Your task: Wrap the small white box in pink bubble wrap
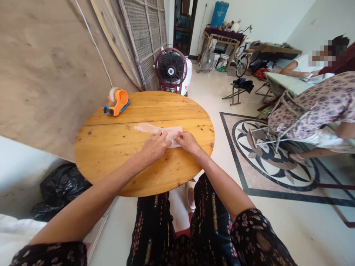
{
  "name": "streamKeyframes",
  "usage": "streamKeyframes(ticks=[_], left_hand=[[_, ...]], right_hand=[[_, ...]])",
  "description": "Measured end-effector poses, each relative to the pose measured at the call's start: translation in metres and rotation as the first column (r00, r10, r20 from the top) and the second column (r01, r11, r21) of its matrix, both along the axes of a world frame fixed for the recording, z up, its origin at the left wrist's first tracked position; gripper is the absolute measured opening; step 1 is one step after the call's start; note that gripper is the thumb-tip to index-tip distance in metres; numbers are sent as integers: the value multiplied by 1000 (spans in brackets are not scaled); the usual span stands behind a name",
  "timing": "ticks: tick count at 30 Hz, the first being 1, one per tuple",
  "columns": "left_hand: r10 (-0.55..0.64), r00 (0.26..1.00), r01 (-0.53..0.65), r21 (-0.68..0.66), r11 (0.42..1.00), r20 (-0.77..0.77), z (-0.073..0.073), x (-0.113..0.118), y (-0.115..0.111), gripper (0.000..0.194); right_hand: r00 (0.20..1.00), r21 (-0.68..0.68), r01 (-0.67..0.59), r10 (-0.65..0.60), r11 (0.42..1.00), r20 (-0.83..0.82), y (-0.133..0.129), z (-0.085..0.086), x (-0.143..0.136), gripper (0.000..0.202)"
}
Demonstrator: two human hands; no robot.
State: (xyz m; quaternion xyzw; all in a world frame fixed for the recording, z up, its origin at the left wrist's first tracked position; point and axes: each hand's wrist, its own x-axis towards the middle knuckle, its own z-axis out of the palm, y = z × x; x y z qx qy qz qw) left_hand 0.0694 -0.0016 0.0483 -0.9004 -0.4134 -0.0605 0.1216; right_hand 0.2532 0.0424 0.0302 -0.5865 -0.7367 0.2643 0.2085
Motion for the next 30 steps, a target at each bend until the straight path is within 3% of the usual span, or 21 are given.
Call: streamKeyframes(ticks=[5, 11, 17, 22, 26, 30], left_hand=[[-14, 999, 14, 3, 1000, 50, -3, 0, 1, 31], [-15, 1000, 14, 13, 1000, 26, -2, -1, 0, 33], [1, 998, -6, 83, 997, 61, -11, -3, 1, 45], [15, 972, -39, 99, 994, 234, -21, -11, 7, 26], [-44, 948, 7, 120, 993, 315, -24, -19, 12, 20], [-120, 918, 87, 103, 991, 378, -25, -22, 14, 22]], right_hand=[[989, -21, 56, -53, 998, 140, -6, 6, -9, 30], [995, 101, -18, 8, 995, 99, -10, 5, -14, 28], [989, -1, 32, -32, 999, -143, -7, -3, -13, 33], [917, -78, 41, -69, 996, -394, -5, -10, -19, 29], [848, -159, 43, -120, 986, -516, -7, -4, -25, 25], [837, -183, 50, -142, 982, -528, -7, 5, -31, 25]])
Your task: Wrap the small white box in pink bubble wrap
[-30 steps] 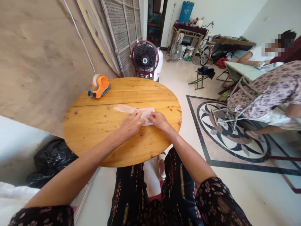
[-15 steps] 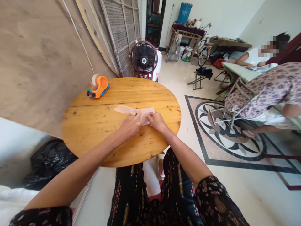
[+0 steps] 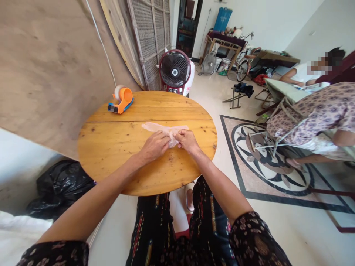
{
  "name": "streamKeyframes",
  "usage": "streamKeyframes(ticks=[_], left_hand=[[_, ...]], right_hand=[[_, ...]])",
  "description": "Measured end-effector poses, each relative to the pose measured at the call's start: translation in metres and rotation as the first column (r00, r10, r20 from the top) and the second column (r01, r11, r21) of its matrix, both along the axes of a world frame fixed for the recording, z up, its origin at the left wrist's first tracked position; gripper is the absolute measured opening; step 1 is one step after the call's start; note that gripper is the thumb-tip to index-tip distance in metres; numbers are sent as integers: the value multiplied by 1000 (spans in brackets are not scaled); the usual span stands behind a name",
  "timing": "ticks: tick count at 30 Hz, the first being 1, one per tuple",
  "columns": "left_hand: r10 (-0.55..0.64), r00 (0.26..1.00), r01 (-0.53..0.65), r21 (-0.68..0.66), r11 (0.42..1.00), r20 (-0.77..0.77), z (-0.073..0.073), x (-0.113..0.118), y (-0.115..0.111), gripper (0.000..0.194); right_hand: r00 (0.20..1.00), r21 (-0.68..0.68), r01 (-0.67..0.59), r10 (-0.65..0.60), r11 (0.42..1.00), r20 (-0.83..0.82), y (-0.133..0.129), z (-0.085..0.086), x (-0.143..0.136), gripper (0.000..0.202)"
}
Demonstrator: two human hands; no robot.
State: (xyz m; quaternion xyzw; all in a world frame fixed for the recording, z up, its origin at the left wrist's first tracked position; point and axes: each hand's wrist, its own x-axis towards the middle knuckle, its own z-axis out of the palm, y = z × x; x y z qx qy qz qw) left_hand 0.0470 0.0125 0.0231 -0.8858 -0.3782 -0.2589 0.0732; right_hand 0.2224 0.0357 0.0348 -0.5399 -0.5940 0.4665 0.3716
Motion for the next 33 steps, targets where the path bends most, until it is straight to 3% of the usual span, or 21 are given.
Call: streamKeyframes(ticks=[4, 8, 12, 17, 23, 30, 33], left_hand=[[-43, 998, 42, 7, 999, 54, -5, -2, 4, 24], [-27, 995, 27, 8, 1000, 94, -10, -5, 5, 28], [-1, 988, 1, -2, 1000, 154, -12, -5, 1, 33], [70, 978, -68, -14, 998, 195, -11, -6, -7, 28], [145, 948, -109, -140, 984, 284, -8, -7, -9, 16], [127, 942, -67, -197, 978, 312, -4, -7, -10, 19], [108, 932, -38, -203, 978, 347, -3, -8, -11, 20]], right_hand=[[998, 19, -44, 43, 999, 37, 4, 4, -8, 23], [987, 70, -97, 87, 993, 137, 8, 7, -13, 19], [972, 37, -127, 117, 991, 203, 7, 16, -14, 16], [960, -14, -164, 163, 986, 227, 2, 26, -14, 14], [950, 22, -178, 166, 984, 265, 2, 28, -16, 14], [917, 58, -203, 169, 977, 360, -2, 27, -27, 14], [893, 17, -273, 247, 962, 377, -6, 35, -27, 20]])
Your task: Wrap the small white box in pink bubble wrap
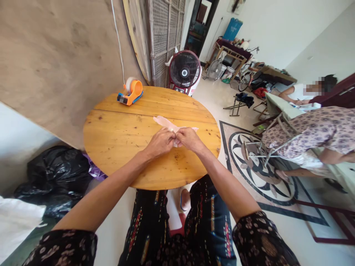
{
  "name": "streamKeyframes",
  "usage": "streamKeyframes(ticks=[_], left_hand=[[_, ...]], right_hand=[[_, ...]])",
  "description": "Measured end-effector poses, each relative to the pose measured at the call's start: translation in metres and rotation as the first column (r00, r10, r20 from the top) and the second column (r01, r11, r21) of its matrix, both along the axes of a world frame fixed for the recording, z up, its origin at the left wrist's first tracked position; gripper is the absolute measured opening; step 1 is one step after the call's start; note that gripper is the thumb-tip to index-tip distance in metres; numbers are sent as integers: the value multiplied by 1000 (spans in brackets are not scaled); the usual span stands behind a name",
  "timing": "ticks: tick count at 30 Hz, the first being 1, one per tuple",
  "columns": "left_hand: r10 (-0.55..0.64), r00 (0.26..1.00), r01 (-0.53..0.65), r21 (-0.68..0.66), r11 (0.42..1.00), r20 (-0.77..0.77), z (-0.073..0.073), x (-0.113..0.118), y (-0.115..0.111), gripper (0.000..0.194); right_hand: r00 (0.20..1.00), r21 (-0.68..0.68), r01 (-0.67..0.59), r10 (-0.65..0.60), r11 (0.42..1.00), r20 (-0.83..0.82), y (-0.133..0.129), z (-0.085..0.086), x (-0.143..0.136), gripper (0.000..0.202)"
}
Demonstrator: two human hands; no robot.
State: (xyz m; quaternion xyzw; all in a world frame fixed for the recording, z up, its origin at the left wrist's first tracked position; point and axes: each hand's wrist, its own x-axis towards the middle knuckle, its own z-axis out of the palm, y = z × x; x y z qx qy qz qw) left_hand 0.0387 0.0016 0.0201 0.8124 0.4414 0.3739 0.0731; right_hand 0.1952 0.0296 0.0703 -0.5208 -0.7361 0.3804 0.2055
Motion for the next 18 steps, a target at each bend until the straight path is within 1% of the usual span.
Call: streamKeyframes(ticks=[4, 6, 8, 10, 12, 13, 16, 18], left_hand=[[-27, 998, 28, -15, 1000, 56, 1, -3, -1, 20], [-19, 998, 21, -32, 999, 57, 1, -4, -2, 20], [13, 996, -8, -58, 998, 84, 1, -4, -4, 22], [42, 987, -31, -71, 997, 154, 1, -2, -6, 20], [47, 973, -34, -63, 997, 228, -1, 2, -6, 12], [49, 965, -36, -56, 998, 258, -1, 4, -6, 9], [66, 948, -51, -57, 997, 311, -3, 8, -5, 14], [76, 942, -49, -91, 995, 326, -3, 9, -4, 15]], right_hand=[[998, -174, -65, 61, 983, -30, -4, 14, 6, 23], [992, -196, -129, 126, 972, -26, -5, 18, 9, 25], [975, -137, -216, 220, 967, 13, -7, 19, 10, 26], [947, -17, -298, 298, 954, 119, -8, 20, 8, 27], [911, 82, -360, 331, 929, 248, -10, 21, 6, 25], [893, 102, -383, 339, 918, 297, -11, 22, 4, 24], [853, 62, -418, 369, 906, 368, -11, 29, 1, 20], [834, 12, -430, 392, 903, 389, -9, 35, 1, 19]])
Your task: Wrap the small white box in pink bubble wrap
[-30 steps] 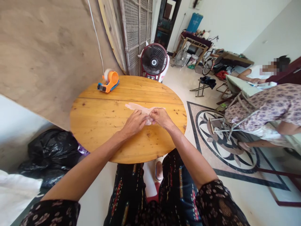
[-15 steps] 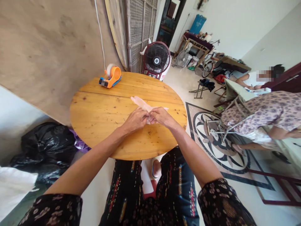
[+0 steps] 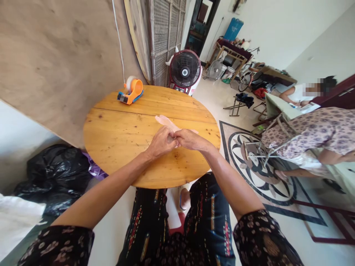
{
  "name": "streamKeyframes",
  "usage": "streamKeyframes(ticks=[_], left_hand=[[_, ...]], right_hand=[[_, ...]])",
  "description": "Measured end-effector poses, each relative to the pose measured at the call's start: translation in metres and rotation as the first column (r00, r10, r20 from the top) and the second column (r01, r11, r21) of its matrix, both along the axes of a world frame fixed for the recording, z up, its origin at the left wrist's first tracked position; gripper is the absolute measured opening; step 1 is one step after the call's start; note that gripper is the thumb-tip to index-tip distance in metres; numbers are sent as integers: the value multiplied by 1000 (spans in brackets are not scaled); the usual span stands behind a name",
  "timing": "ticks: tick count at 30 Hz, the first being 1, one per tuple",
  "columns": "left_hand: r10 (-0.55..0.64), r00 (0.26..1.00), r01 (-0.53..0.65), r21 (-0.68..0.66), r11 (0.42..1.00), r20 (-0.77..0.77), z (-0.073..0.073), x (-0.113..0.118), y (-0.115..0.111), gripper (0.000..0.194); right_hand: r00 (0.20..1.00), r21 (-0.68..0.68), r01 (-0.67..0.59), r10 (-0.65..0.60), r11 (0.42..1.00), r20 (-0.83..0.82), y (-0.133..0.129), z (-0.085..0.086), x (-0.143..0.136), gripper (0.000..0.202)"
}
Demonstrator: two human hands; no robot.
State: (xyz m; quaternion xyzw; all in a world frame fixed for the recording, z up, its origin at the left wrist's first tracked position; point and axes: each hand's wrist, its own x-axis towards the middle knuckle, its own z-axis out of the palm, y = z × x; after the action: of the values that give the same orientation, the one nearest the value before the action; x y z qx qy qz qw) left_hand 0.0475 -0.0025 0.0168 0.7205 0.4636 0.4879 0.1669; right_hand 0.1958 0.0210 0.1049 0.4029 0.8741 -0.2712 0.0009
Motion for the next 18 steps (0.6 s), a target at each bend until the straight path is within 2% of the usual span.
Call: streamKeyframes(ticks=[5, 8, 11, 13, 18], left_hand=[[-43, 999, 45, -59, 997, 32, -2, -6, 2, 7], [14, 999, -9, -131, 991, 45, -4, -7, 4, 7], [51, 998, -39, -226, 973, 47, -6, -6, 4, 8], [47, 998, -38, -230, 972, 36, -5, -5, 3, 6], [51, 998, -42, -204, 978, 38, -3, -4, 2, 4]], right_hand=[[993, -36, -1, 5, 999, 114, 8, 8, -2, 20], [994, -91, 42, -32, 995, 104, 14, 6, 3, 27], [994, -65, 92, -95, 994, -45, 18, -4, 16, 33], [979, 1, 110, -108, 994, -173, 17, -13, 27, 34], [921, 212, 129, -38, 969, -387, 4, -36, 39, 30]])
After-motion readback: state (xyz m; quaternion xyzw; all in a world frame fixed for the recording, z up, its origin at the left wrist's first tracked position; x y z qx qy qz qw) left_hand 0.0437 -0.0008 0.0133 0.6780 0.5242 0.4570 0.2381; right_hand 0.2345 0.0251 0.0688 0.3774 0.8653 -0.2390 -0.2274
